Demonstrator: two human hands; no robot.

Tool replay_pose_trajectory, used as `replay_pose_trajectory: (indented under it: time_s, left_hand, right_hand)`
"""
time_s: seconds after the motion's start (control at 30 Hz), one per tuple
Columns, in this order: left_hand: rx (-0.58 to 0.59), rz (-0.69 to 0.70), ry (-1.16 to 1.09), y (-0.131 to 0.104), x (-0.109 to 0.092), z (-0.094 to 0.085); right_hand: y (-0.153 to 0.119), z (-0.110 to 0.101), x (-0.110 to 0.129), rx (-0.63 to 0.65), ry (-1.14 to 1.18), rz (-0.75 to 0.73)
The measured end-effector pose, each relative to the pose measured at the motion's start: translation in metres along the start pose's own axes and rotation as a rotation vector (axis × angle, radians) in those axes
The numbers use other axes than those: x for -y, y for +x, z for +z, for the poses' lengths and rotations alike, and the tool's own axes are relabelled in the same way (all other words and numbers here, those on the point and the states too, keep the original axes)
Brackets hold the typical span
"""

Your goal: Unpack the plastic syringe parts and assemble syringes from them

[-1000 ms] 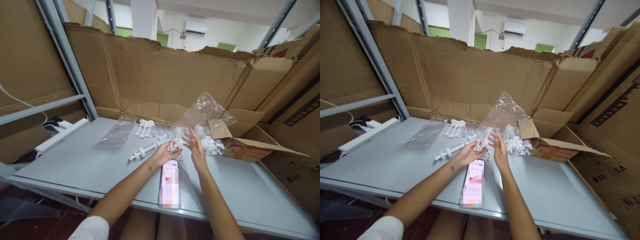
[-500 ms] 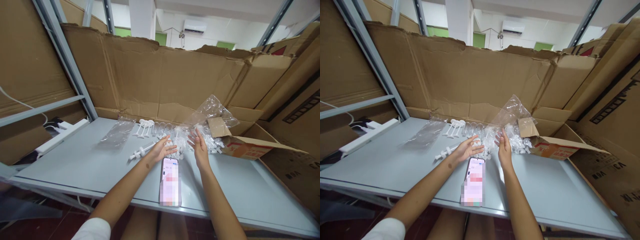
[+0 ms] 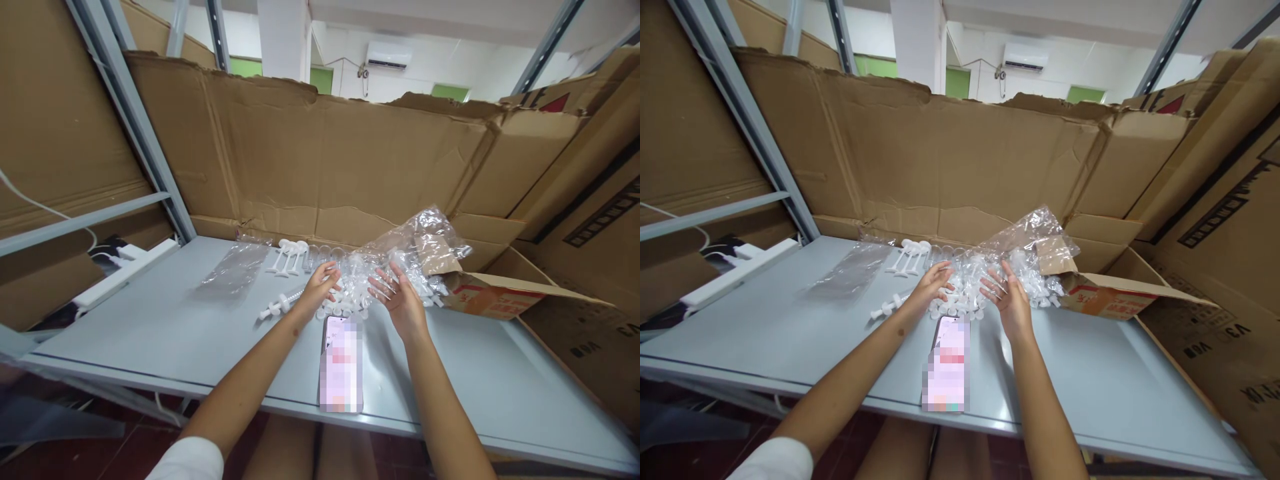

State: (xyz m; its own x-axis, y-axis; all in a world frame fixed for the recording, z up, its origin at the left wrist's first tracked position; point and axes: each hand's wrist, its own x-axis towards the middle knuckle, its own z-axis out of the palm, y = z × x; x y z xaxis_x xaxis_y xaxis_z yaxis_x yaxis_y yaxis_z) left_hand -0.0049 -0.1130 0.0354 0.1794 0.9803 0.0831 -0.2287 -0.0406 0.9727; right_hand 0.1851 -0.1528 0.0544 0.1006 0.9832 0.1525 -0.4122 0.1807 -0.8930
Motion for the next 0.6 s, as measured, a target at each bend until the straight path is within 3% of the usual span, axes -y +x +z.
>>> replay_pose_trajectory:
  time_s: [0.1, 0.17, 0.33, 0.5, 0.6]
  left_hand:
    - [-0.084, 0.047, 0.028, 0.004, -0.001, -0.007]
    - [-0.08, 0.089, 0.066, 0.006, -0.002, -0.012]
    - [-0.09, 0.17, 0.094, 0.003, -0.007, -0.015]
    - [0.074, 0.092, 0.116, -0.004, -0.017, -0.017]
    - [0.082, 0.071, 0.091, -0.004, -0.021, -0.019]
  right_hand:
    - [-0.002, 0.0, 0.001, 0.096, 0.0, 0.085]
    - [-0.002, 0.0, 0.0, 0.119, -0.027, 0.11]
    - [-0.001, -0.001, -0.003, -0.023, -0.076, 0.033]
    - [0.002, -0.008, 0.002, -0.098, -0.045, -0.029]
    - [0.001, -0.011, 0.005, -0.039, -0.098, 0.041]
